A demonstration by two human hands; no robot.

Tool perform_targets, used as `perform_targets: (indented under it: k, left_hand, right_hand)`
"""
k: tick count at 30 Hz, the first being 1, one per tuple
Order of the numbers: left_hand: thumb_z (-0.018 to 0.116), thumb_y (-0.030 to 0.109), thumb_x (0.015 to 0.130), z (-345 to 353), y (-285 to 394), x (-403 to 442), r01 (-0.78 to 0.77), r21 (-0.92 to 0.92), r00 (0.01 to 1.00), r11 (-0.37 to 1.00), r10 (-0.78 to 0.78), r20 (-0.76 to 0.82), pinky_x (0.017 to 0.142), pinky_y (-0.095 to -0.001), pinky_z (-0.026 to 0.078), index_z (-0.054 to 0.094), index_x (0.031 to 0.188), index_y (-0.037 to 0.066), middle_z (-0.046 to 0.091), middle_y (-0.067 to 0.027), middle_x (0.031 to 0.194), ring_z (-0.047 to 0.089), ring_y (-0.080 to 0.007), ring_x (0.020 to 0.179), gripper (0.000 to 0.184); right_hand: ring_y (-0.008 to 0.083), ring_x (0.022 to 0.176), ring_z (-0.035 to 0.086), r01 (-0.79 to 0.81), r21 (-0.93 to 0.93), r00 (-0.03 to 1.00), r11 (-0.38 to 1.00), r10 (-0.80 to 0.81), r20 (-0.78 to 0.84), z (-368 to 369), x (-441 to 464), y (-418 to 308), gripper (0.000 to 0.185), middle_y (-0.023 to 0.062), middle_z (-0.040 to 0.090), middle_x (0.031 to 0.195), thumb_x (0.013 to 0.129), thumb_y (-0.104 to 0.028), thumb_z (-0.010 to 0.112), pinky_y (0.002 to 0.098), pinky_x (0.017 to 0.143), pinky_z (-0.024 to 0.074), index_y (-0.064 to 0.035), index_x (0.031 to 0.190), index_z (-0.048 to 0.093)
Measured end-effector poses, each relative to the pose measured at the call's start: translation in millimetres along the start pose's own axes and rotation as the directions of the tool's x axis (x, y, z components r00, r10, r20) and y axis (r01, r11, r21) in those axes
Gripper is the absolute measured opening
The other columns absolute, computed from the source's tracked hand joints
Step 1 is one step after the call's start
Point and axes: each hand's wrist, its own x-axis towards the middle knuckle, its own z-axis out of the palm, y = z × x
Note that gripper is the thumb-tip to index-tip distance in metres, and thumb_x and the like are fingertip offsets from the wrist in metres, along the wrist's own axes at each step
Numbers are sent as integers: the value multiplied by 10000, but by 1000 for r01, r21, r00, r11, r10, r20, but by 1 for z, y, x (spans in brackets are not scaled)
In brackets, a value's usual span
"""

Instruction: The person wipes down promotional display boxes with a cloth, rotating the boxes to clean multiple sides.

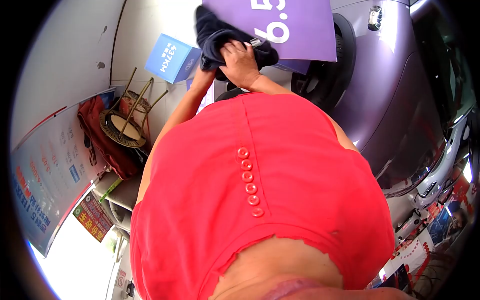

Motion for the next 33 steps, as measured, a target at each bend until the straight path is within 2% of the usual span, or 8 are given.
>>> perform_targets:
  k: [5,14,19,21,23,26,30,33]
  left_hand:
    - [597,120,976,15,-1,1,-96,-122,995,988,92,-35,1173,-326,262,80,1587,12,269,-171,1603,290,-240,1463,807]
    - [608,155,984,16,4,10,-34,-37,999,999,34,16,1125,-360,363,57,1602,77,305,-172,1589,422,-258,1390,832]
    - [590,115,989,20,29,-4,65,-155,998,986,-67,-9,1095,-351,396,81,1604,89,408,-139,1509,484,-237,1318,799]
    - [583,101,991,17,20,-7,105,-229,994,968,-108,2,1083,-345,407,90,1603,88,428,-117,1487,506,-226,1286,786]
    - [580,84,992,12,18,-8,-28,-23,999,999,28,30,1059,-330,424,103,1604,93,453,-74,1450,532,-202,1226,777]
    - [600,90,983,24,16,-16,30,-285,996,958,-52,-72,1118,-346,373,120,1605,103,302,-99,1599,414,-218,1387,786]
    - [607,122,981,25,42,-13,61,-232,996,971,-73,-46,1144,-366,345,132,1605,111,259,-106,1626,388,-247,1414,785]
    - [616,148,975,24,28,-2,46,-193,996,980,-59,-60,1150,-376,337,147,1603,106,260,-109,1626,372,-256,1426,785]
  right_hand:
    - [289,1220,527,81,-104,996,991,-75,56,-26,-14,46,427,119,626,1205,747,-255,734,480,1005,403,-34,1104,656]
    - [384,1017,601,-637,-349,763,688,629,-152,-84,-19,205,430,213,654,1045,870,-384,620,562,870,471,38,885,697]
    - [346,966,575,-63,-84,988,994,75,138,-31,30,80,318,182,637,935,792,-324,718,489,803,443,-11,748,689]
    - [343,1106,568,232,53,967,971,-236,92,-14,34,44,408,173,641,1119,766,-264,705,470,955,428,18,1059,665]
    - [289,1273,518,303,197,943,932,-323,76,-14,33,47,427,147,628,1275,808,-260,655,455,1084,373,-22,1162,656]
    - [314,1189,569,299,63,948,952,-304,88,-23,30,112,390,167,646,1207,748,-134,622,462,1035,410,-6,1114,666]
    - [365,1037,595,16,-236,1000,972,-10,27,-84,63,233,327,168,648,1127,761,-209,634,520,962,408,-10,1021,646]
    - [342,1273,491,-445,-359,886,820,462,-44,-80,93,318,518,161,556,1344,901,-472,596,583,1018,361,10,1051,714]
